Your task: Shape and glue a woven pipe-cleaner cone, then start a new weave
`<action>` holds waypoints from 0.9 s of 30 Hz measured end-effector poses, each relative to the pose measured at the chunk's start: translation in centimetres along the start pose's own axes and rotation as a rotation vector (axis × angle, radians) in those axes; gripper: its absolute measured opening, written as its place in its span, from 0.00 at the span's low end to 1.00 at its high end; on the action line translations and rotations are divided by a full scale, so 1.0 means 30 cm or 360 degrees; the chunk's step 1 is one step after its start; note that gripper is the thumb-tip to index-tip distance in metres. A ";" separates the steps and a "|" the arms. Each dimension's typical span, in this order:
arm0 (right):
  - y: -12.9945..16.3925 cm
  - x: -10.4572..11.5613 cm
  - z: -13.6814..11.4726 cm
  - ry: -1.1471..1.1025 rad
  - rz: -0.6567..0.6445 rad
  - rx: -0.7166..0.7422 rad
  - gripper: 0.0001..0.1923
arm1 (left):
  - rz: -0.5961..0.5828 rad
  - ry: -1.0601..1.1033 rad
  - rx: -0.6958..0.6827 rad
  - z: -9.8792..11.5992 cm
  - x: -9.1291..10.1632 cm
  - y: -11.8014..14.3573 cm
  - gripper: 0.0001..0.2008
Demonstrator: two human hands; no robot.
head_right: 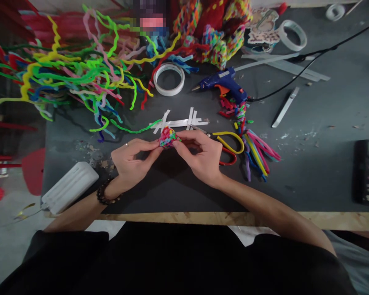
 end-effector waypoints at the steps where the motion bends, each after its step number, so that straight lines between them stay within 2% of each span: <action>1: -0.006 0.005 -0.006 0.0049 0.0001 0.0016 0.10 | -0.0042 -0.0020 -0.0022 0.005 -0.003 -0.001 0.04; 4: -0.024 0.008 -0.047 0.0290 -0.0084 0.0175 0.08 | -0.0148 0.0018 0.0042 -0.004 -0.009 -0.006 0.17; 6: -0.027 -0.004 -0.082 0.0437 -0.0217 0.0372 0.09 | -0.0099 0.0049 0.0032 -0.011 -0.003 -0.010 0.22; 10: -0.008 -0.023 -0.117 0.0501 -0.0384 0.0678 0.16 | 0.0033 0.0010 -0.0215 0.006 0.011 -0.012 0.08; 13: -0.005 -0.019 -0.108 0.0533 -0.0349 0.0699 0.17 | 0.0022 -0.0012 -0.0288 0.020 0.010 -0.011 0.05; 20: 0.002 -0.030 -0.119 0.0625 -0.0341 0.0893 0.17 | 0.0058 -0.0133 -0.0479 0.064 0.019 0.001 0.09; 24: -0.001 -0.032 -0.108 0.0579 -0.0313 0.0764 0.13 | 0.0096 -0.0152 -0.0530 0.067 0.017 0.009 0.13; 27: 0.000 -0.034 -0.103 0.0602 -0.0328 0.0706 0.11 | 0.0098 -0.0193 -0.0535 0.062 0.011 0.012 0.12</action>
Point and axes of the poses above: each hand's wrist, its own y-axis away from the middle knuckle, its own x-axis out of the back of the hand, z = x × y, the point moved 6 cm from there along -y, towards the middle knuckle, and after that the axes turned 5 degrees about -y, right-handed, at the moved point
